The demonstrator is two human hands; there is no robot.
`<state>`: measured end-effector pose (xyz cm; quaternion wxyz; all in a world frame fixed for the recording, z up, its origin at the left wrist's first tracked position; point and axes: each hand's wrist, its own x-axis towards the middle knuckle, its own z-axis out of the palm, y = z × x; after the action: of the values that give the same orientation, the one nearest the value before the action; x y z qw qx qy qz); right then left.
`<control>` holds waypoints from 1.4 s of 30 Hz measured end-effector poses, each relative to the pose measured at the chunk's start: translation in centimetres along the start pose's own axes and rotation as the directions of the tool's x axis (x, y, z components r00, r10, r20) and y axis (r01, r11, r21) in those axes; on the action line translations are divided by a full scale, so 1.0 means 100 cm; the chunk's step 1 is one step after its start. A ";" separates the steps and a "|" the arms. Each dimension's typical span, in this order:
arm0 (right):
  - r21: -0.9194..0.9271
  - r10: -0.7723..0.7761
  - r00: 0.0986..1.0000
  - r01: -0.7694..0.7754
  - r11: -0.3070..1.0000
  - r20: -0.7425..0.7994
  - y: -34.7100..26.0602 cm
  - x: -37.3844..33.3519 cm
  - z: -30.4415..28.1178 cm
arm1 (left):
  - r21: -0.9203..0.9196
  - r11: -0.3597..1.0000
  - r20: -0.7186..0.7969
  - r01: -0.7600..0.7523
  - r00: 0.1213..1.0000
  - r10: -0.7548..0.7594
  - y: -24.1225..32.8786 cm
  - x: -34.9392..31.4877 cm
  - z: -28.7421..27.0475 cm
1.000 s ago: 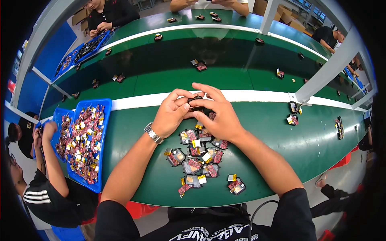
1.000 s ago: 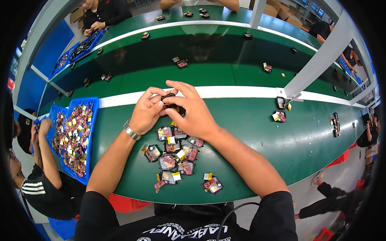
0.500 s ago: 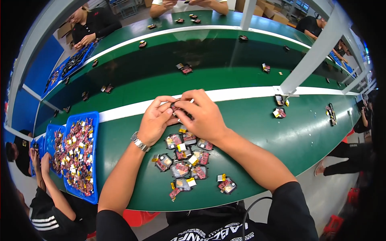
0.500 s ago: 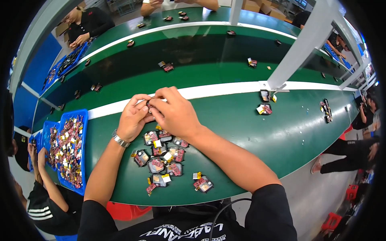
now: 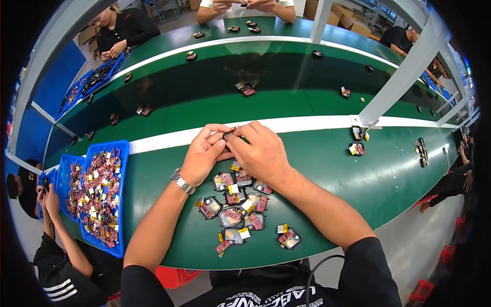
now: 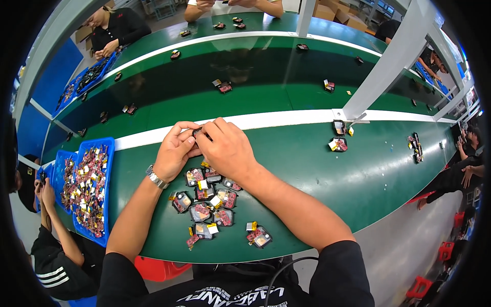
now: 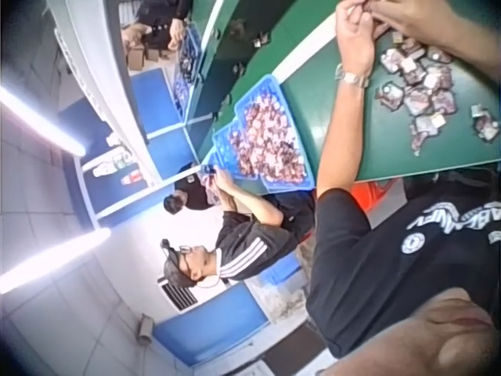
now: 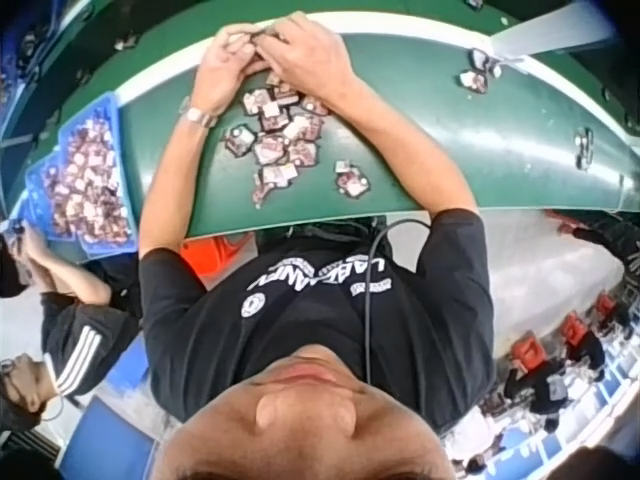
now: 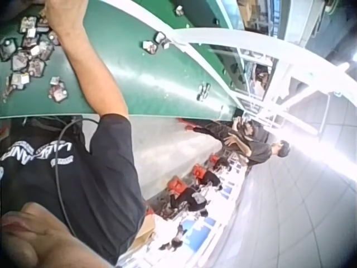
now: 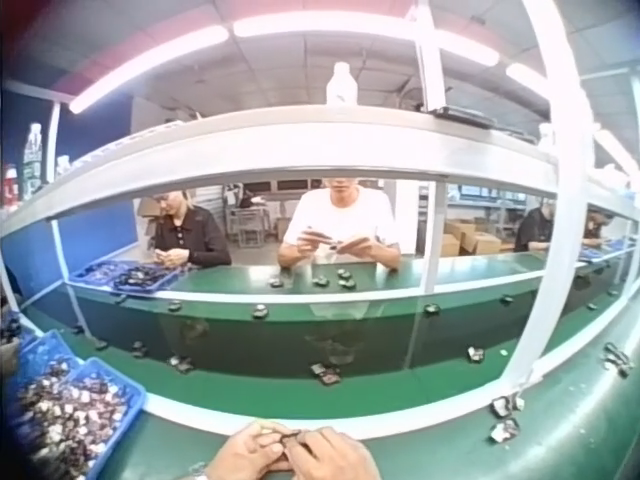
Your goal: Manually assemble and sort small electronic battery components on a factory assembly line.
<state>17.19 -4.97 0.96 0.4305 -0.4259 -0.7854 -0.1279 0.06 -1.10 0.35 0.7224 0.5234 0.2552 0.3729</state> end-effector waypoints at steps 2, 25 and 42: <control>0.004 0.001 1.000 -0.001 1.000 -0.011 0.001 0.001 0.002 | 0.002 1.000 -0.006 0.002 1.000 -0.002 0.000 -0.001 -0.002; 0.238 0.179 0.980 -0.194 0.952 0.082 0.004 0.015 0.015 | -0.172 0.983 -0.080 -0.067 0.995 0.054 -0.004 0.003 -0.008; -0.442 0.533 0.835 -0.429 0.788 0.139 0.133 0.040 0.012 | 0.039 0.999 0.039 -0.023 0.999 0.022 0.000 0.004 -0.014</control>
<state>25.82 5.96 1.19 0.2491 -0.7036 -0.6561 -0.1116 -0.75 -0.02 -0.08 0.7124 0.5475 0.2429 0.3657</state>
